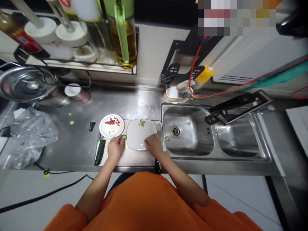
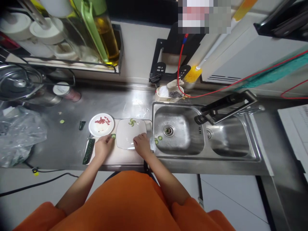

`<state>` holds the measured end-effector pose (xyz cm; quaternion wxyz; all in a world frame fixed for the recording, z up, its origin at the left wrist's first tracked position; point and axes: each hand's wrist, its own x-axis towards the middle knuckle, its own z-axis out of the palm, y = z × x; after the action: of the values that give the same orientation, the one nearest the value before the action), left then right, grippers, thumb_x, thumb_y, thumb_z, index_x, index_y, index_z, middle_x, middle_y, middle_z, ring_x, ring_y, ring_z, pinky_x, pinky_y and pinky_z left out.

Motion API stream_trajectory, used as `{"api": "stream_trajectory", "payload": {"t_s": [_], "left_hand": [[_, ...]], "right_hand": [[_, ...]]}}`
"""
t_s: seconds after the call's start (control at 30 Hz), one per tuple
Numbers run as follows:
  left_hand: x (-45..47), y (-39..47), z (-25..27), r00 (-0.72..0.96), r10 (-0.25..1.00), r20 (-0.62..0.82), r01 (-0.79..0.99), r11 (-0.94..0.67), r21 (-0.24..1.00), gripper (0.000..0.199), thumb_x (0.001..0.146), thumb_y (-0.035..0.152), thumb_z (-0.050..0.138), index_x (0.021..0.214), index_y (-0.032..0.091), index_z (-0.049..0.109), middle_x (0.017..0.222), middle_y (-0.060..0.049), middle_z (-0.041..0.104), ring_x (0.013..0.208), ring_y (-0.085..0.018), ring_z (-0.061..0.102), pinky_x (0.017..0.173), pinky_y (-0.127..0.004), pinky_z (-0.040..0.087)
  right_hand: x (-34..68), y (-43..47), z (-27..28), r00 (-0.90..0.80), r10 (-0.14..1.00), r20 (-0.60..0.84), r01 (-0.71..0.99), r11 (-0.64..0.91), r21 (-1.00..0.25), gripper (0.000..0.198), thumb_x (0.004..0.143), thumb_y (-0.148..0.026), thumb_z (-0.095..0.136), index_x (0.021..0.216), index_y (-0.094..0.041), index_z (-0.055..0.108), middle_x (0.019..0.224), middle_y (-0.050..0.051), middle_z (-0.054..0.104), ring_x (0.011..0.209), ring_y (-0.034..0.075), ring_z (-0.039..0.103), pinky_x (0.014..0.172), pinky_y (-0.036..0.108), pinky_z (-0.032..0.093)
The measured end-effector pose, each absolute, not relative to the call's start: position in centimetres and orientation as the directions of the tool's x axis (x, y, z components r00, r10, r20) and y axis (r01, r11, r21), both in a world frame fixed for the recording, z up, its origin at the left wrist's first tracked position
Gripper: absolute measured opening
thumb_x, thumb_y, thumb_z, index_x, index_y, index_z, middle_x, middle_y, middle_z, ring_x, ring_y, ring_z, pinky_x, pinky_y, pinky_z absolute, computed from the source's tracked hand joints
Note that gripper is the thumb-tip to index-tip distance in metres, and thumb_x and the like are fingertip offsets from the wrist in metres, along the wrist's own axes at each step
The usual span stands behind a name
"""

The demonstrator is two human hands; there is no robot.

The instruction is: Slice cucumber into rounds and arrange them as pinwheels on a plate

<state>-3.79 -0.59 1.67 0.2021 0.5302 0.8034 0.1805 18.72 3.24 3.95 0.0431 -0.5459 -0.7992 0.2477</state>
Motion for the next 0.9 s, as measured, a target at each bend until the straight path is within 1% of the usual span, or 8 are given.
{"api": "stream_trajectory", "payload": {"t_s": [0.2,0.37,0.47,0.57,0.67,0.77,0.83,0.9], "left_hand": [[-3.7,-0.5,1.1,-0.341,0.926,-0.163,0.800,0.377,0.467,0.033,0.084,0.037,0.050,0.105,0.019,0.069,0.095,-0.010,0.069,0.086,-0.021,0.062,0.082,-0.031,0.045],[-3.6,-0.7,1.2,-0.362,0.923,-0.133,0.790,0.379,0.481,0.029,0.084,0.033,0.051,0.103,0.021,0.068,0.098,-0.008,0.069,0.089,-0.021,0.061,0.083,-0.031,0.044],[-3.5,-0.6,1.4,-0.376,0.917,-0.129,0.770,0.387,0.506,0.024,0.082,0.032,0.052,0.095,0.020,0.069,0.093,-0.007,0.069,0.084,-0.020,0.062,0.079,-0.030,0.045],[-3.7,-0.5,1.8,-0.392,0.900,-0.188,0.708,0.426,0.563,0.020,0.080,0.033,0.055,0.088,0.021,0.068,0.085,-0.004,0.070,0.076,-0.018,0.062,0.074,-0.028,0.044],[-4.1,-0.4,2.6,-0.408,0.875,-0.260,0.593,0.471,0.654,0.020,0.075,0.037,0.060,0.083,0.021,0.068,0.077,-0.001,0.069,0.070,-0.015,0.061,0.071,-0.025,0.044],[-4.1,-0.1,3.6,-0.389,0.857,-0.339,0.450,0.498,0.741,0.026,0.070,0.043,0.065,0.081,0.019,0.068,0.069,0.001,0.066,0.062,-0.012,0.057,0.064,-0.022,0.042],[-3.6,0.3,4.0,-0.318,0.862,-0.395,0.346,0.493,0.799,0.030,0.066,0.045,0.068,0.080,0.018,0.068,0.066,0.001,0.065,0.059,-0.011,0.054,0.059,-0.021,0.041],[-2.7,0.9,4.3,-0.222,0.874,-0.432,0.240,0.479,0.845,0.032,0.063,0.045,0.071,0.077,0.017,0.067,0.064,0.000,0.064,0.058,-0.010,0.054,0.057,-0.021,0.040]], "right_hand": [[18.6,2.8,4.2,-0.396,0.892,-0.218,0.864,0.281,-0.418,0.020,0.091,-0.024,0.048,0.088,-0.019,0.067,0.091,0.006,0.063,0.100,0.022,0.043,0.073,0.030,0.028],[18.5,2.5,4.1,-0.400,0.891,-0.216,0.861,0.284,-0.423,0.019,0.091,-0.023,0.049,0.088,-0.019,0.068,0.091,0.006,0.063,0.100,0.022,0.043,0.074,0.031,0.029],[18.4,2.5,4.1,-0.402,0.890,-0.216,0.858,0.284,-0.428,0.020,0.090,-0.024,0.049,0.088,-0.020,0.068,0.091,0.006,0.063,0.100,0.022,0.043,0.074,0.031,0.029],[18.3,2.6,4.0,-0.392,0.893,-0.220,0.853,0.263,-0.450,0.018,0.090,-0.024,0.050,0.087,-0.020,0.068,0.090,0.006,0.063,0.100,0.022,0.043,0.073,0.030,0.029],[18.0,2.8,3.8,-0.390,0.894,-0.219,0.825,0.233,-0.515,0.017,0.088,-0.021,0.051,0.083,-0.019,0.068,0.084,0.005,0.063,0.094,0.020,0.046,0.076,0.030,0.030],[17.5,3.1,3.8,-0.402,0.895,-0.191,0.750,0.203,-0.629,0.016,0.086,-0.018,0.053,0.079,-0.018,0.067,0.077,0.003,0.064,0.083,0.016,0.051,0.082,0.030,0.032],[17.0,3.4,4.0,-0.384,0.910,-0.155,0.680,0.166,-0.714,0.012,0.083,-0.019,0.057,0.082,-0.018,0.068,0.078,0.002,0.067,0.082,0.016,0.053,0.084,0.030,0.034],[16.6,3.8,4.3,-0.341,0.929,-0.144,0.614,0.104,-0.782,0.011,0.081,-0.022,0.061,0.087,-0.019,0.069,0.083,0.002,0.069,0.085,0.017,0.056,0.085,0.030,0.036]]}}
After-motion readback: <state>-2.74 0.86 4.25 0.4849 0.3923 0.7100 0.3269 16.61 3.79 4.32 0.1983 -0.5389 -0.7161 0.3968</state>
